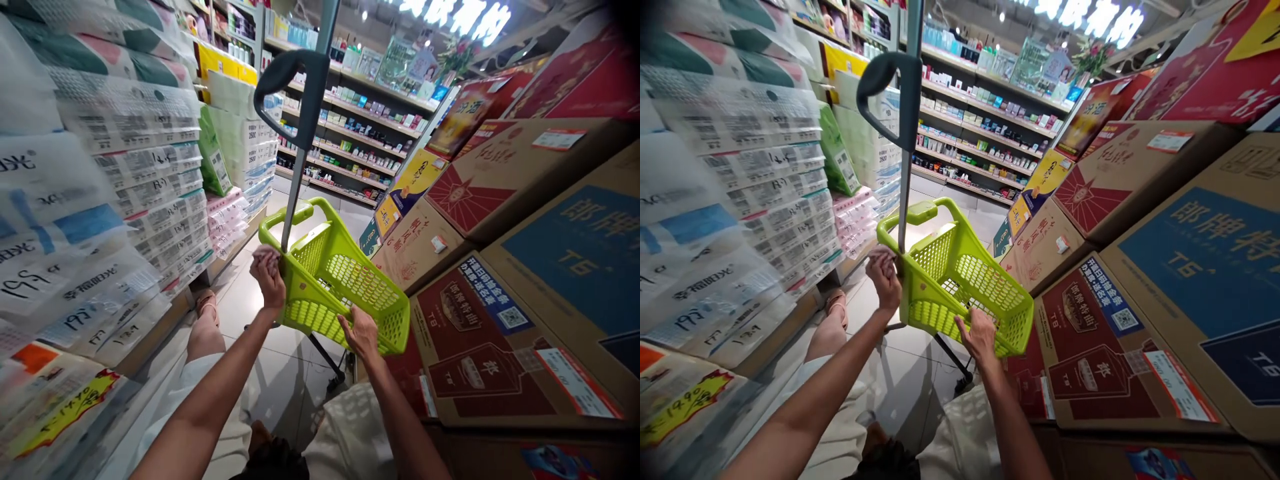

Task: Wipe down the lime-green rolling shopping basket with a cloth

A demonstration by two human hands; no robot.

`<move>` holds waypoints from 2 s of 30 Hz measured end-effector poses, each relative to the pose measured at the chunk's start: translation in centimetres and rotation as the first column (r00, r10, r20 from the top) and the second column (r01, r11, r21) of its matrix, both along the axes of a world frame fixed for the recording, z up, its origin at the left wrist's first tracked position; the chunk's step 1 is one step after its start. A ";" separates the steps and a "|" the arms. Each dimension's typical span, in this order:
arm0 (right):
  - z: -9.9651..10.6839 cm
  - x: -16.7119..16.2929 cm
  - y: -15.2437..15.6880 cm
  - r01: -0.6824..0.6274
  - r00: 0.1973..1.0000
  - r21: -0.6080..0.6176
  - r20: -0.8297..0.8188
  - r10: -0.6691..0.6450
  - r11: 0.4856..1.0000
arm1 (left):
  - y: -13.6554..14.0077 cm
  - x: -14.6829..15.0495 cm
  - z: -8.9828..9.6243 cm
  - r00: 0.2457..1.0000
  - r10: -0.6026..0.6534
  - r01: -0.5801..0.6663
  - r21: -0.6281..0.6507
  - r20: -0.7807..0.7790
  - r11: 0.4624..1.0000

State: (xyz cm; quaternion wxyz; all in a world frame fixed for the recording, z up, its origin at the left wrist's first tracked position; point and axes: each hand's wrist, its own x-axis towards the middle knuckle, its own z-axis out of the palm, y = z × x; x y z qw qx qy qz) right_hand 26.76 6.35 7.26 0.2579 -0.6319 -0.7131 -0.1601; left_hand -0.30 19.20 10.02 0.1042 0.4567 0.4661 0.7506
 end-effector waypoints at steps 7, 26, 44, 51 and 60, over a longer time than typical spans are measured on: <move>-0.9 0.9 2.3 -0.036 0.987 0.073 -0.157 0.048 0.997 | 7.0 -6.2 10.5 0.731 -0.219 0.250 -0.046 -0.646 0.967; 1.8 -3.9 8.1 -0.055 0.945 0.010 -0.323 0.056 0.998 | 0.5 -0.3 2.3 0.980 0.123 -0.092 0.194 -0.157 0.977; 0.7 -4.5 7.9 0.021 0.881 0.091 -0.473 0.025 0.996 | -2.7 4.2 -5.4 0.932 -0.064 0.118 -0.132 0.356 0.984; 0.8 -3.9 6.8 0.020 0.895 0.077 -0.447 0.016 0.997 | -9.0 5.9 -11.1 0.965 0.005 0.086 -0.334 0.262 0.939; 1.8 -3.5 5.0 -0.050 0.904 0.035 -0.424 0.060 0.998 | -10.2 8.2 -8.1 0.981 -0.189 0.176 -0.214 -0.044 0.961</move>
